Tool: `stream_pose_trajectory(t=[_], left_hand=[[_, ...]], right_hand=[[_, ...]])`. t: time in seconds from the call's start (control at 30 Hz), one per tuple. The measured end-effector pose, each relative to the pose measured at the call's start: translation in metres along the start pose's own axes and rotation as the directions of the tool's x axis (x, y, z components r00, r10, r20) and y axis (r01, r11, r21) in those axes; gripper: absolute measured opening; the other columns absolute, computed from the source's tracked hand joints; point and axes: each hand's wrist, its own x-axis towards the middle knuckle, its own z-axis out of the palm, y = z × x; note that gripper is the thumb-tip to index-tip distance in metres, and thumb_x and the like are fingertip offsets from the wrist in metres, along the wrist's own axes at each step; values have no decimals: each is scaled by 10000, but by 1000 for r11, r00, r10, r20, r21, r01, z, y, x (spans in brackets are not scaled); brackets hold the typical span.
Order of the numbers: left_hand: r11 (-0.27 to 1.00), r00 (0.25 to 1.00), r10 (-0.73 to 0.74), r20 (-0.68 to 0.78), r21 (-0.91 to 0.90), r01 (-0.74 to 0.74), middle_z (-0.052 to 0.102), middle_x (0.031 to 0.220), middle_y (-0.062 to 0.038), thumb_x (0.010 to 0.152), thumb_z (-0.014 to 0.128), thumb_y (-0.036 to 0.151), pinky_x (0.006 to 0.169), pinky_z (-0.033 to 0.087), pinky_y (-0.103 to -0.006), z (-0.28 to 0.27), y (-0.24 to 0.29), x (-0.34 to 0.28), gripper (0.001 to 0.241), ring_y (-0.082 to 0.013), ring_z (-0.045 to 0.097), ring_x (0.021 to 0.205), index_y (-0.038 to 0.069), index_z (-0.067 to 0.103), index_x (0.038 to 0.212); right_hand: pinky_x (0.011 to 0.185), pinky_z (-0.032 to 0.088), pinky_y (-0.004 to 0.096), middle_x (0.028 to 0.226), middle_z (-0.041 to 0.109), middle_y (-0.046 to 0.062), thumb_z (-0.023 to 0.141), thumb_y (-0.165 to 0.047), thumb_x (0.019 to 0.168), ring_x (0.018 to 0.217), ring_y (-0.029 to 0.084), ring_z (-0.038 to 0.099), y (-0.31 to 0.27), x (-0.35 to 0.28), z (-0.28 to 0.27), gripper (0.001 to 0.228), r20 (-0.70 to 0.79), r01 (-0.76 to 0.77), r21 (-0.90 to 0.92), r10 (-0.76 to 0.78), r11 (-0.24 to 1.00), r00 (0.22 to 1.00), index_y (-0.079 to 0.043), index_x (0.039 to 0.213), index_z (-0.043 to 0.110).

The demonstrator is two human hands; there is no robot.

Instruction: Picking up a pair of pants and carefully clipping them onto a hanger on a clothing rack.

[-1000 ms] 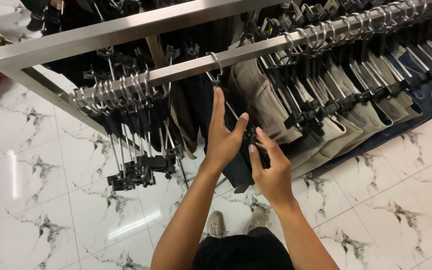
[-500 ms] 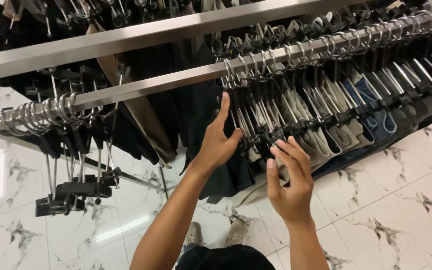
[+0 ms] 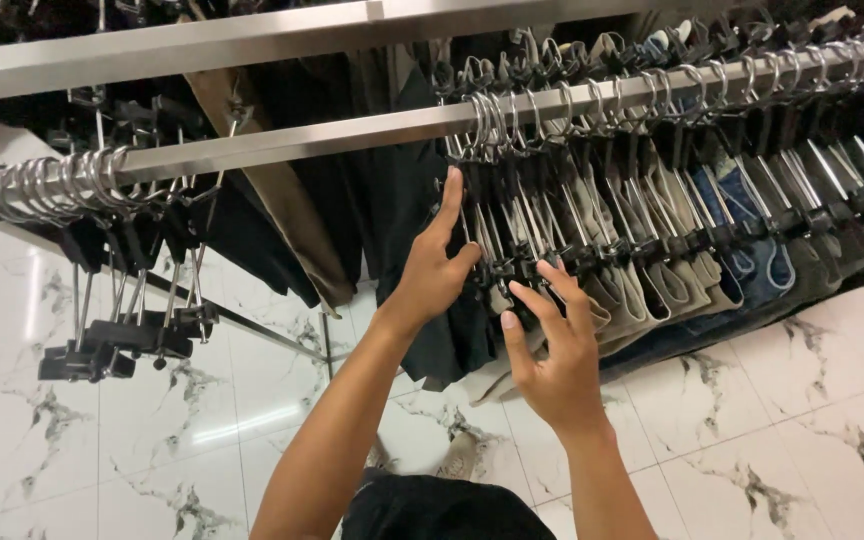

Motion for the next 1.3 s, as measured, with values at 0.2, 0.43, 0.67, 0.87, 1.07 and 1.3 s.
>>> stream_pose_trajectory(t=[0.2,0.43,0.67,0.87,1.07,1.3], left_hand=[[997,989,27,-144,-73,-38,107,1726,-154,1081,409,59,1281,135,-533,10,-14,-12,623,-358,79,1585,120,189,1661],[985,966,-152,-209,-118,129,208,1683,-207,1143,283,349,1277,176,-511,12,32,-53,571,-389,163,1557,42,246,1622],[963,953,-263,-152,26,270,385,1608,-160,1069,396,384,1239,278,-451,-6,65,-91,582,-319,336,1508,30,409,1531],[947,984,14,-179,318,45,757,1150,-134,1027,563,161,945,612,-311,-75,104,-134,341,-216,744,1068,25,592,1338],[687,934,335,-127,711,-150,732,1105,-246,1010,627,-59,955,625,-362,-189,162,-134,200,-323,736,1059,-75,627,1210],[377,968,247,33,917,-128,606,1399,-235,1027,691,129,1081,464,-542,-282,161,-97,396,-391,577,1271,-50,603,1369]], right_hand=[[1154,351,632,1478,476,151,665,-145,1010,1424,507,413,1,-3,2,305,38,53,26,-54,998,998,-69,1305,667],[1166,339,629,1488,473,159,681,-127,996,1443,499,401,6,-9,5,296,70,115,58,-119,992,990,-58,1284,684],[1254,302,648,1495,420,163,633,-113,1030,1456,415,402,5,-11,5,281,75,157,118,-167,980,983,-28,1298,630],[1303,285,674,1451,440,163,621,-73,1039,1535,422,308,-9,-23,12,157,-97,177,90,-168,980,981,-14,1181,652],[1209,454,606,1238,555,239,572,-44,1049,1276,407,547,-51,-18,26,65,-180,300,185,-268,936,946,-3,1098,582],[1128,478,395,1302,631,135,630,-149,994,1261,272,608,-111,-19,93,306,394,-25,520,-213,854,894,-65,1288,603]])
